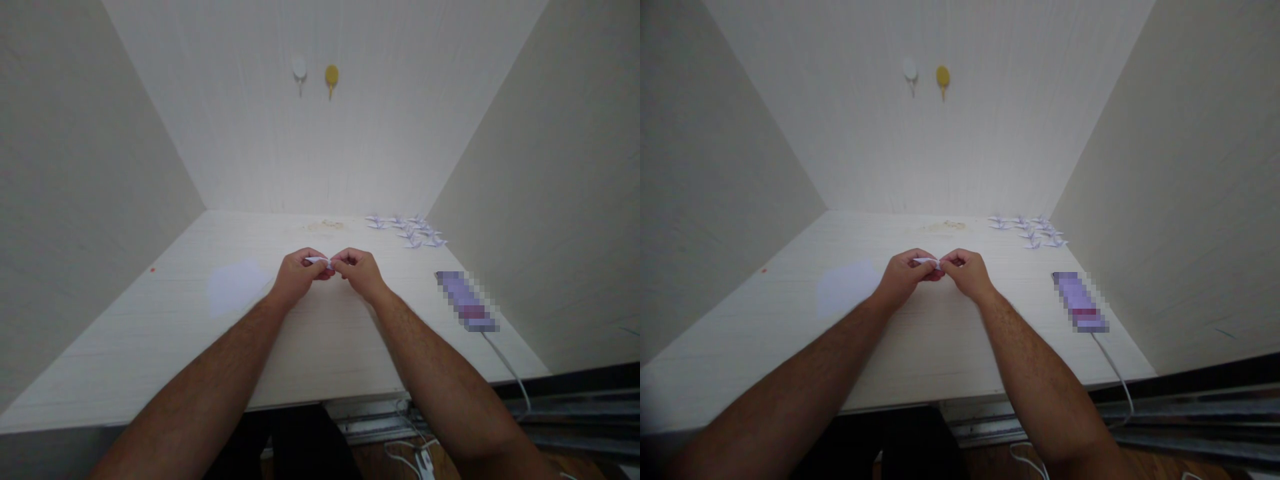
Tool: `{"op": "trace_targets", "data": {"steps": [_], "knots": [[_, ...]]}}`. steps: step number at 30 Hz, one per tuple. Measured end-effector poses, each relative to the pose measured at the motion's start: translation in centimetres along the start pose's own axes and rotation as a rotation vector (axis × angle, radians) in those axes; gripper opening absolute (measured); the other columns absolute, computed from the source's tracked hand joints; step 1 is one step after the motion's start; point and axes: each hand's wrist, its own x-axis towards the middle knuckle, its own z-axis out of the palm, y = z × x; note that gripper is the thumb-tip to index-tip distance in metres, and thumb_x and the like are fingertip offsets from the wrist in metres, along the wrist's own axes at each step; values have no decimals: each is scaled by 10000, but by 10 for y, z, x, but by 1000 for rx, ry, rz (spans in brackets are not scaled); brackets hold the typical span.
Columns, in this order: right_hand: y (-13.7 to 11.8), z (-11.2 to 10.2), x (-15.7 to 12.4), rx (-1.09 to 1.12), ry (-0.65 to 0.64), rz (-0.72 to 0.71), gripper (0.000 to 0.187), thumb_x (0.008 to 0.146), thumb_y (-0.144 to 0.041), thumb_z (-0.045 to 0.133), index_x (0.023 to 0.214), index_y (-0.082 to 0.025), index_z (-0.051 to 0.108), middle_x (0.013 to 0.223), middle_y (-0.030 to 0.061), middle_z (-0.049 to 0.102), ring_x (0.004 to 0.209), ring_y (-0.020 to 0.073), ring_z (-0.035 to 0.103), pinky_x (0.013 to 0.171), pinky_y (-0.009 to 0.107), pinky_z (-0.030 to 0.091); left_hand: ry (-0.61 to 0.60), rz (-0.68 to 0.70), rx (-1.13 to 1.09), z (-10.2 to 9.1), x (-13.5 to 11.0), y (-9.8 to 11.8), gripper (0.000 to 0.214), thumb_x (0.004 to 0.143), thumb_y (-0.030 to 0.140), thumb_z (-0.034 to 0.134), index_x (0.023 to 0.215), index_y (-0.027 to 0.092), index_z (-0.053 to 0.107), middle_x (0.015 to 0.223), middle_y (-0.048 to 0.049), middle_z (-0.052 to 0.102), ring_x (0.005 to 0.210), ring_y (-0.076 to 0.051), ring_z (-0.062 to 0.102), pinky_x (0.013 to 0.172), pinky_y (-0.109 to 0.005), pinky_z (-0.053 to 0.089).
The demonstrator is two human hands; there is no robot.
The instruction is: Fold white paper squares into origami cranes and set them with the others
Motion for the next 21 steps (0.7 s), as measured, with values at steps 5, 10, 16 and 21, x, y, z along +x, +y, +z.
{"op": "trace_targets", "data": {"steps": [5,10,16,21], "knots": [[-4,-1,-2,-91,35,-22,128,693,-296,671,697,-169,683,659,17,690,576,116,581,556,241,447,10,-33,5,-1,2,-3,248,657,292,761,777,113,637,672,-87,715,637,-203,702,694,-373,597],[-4,2,-3,-119,63,-24,115,690,-281,675,706,-168,691,665,21,697,564,120,589,535,235,440,15,-45,-8,0,1,-3,234,655,277,754,775,113,638,669,-83,712,632,-202,700,681,-362,595],[-5,8,-4,-181,127,-53,119,697,-286,658,661,-173,656,607,6,650,554,122,553,515,233,416,48,-25,56,1,0,1,201,660,284,733,751,132,637,632,-50,691,607,-177,680,642,-310,572],[-5,9,-6,-217,144,-66,150,694,-323,668,656,-179,657,588,-1,621,544,120,519,503,233,387,55,44,227,-3,0,4,209,639,300,744,758,140,680,654,-40,692,595,-152,651,592,-255,518]]}}
